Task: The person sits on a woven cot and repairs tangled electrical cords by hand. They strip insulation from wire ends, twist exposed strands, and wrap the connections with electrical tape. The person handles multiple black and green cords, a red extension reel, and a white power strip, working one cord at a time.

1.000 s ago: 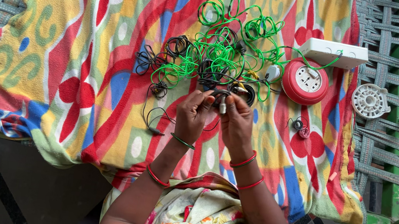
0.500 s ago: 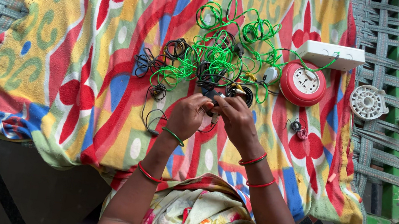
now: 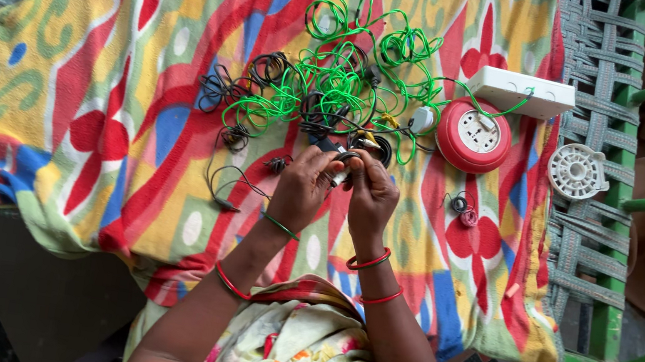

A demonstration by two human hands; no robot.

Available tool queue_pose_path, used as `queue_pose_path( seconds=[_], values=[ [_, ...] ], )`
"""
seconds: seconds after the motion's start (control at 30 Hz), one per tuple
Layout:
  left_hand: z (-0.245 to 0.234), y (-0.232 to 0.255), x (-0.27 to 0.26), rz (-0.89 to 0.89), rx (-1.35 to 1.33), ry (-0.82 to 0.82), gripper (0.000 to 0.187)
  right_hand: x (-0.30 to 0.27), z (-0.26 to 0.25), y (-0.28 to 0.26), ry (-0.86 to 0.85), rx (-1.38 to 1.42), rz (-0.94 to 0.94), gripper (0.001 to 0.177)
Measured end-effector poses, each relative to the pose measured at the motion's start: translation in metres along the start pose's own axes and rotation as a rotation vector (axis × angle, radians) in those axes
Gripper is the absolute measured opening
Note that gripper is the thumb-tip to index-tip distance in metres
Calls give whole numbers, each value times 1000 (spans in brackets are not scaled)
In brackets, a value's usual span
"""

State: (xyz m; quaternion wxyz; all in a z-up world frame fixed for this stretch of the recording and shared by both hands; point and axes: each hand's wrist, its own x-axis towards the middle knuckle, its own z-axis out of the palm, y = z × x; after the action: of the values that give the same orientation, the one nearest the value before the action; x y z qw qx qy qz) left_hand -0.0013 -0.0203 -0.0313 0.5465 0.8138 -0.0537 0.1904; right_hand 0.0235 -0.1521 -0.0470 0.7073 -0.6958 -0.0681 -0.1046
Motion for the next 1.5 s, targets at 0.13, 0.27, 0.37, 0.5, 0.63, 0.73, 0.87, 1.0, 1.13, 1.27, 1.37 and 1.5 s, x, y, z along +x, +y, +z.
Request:
queue_pose_path(
  seconds=[0.13,0.27,0.37,0.5,0.63,0.73,0.87,1.0,1.13,1.27,1.37,1.5],
  values=[
    [-7,-3,3,51,106,-66,15,15,-22,-21,-266,-454,-278,29],
    [-14,-7,8,74,165,-171,11,33,-37,-35,-475,-603,-632,39],
    [-9,-4,10,77,22,-144,18,39,-36,-34,-437,-595,-670,35],
    [0,-5,15,18,-120,-65,24,37,-28,-22,-242,-573,-548,32],
    [5,-6,21,9,14,9,21,32,-10,2,-80,-374,-218,23],
    [3,-9,26,1,31,-4,19,32,0,14,-45,-247,-157,23],
    [-14,-23,36,79,64,-98,24,49,-10,1,-307,-542,-533,36],
    [-18,-45,41,14,93,-221,9,60,-13,-4,-450,-663,-580,38],
    [-7,-50,40,-17,-138,-97,25,60,-3,-3,-275,-659,-586,28],
    [-2,-41,33,-149,-168,-15,28,47,11,1,-123,-579,-402,23],
    [3,-27,29,-218,-137,35,28,45,21,6,2,-512,-303,20],
    [6,-17,26,-160,-109,131,23,35,29,13,81,-399,-256,22]
  ],
)
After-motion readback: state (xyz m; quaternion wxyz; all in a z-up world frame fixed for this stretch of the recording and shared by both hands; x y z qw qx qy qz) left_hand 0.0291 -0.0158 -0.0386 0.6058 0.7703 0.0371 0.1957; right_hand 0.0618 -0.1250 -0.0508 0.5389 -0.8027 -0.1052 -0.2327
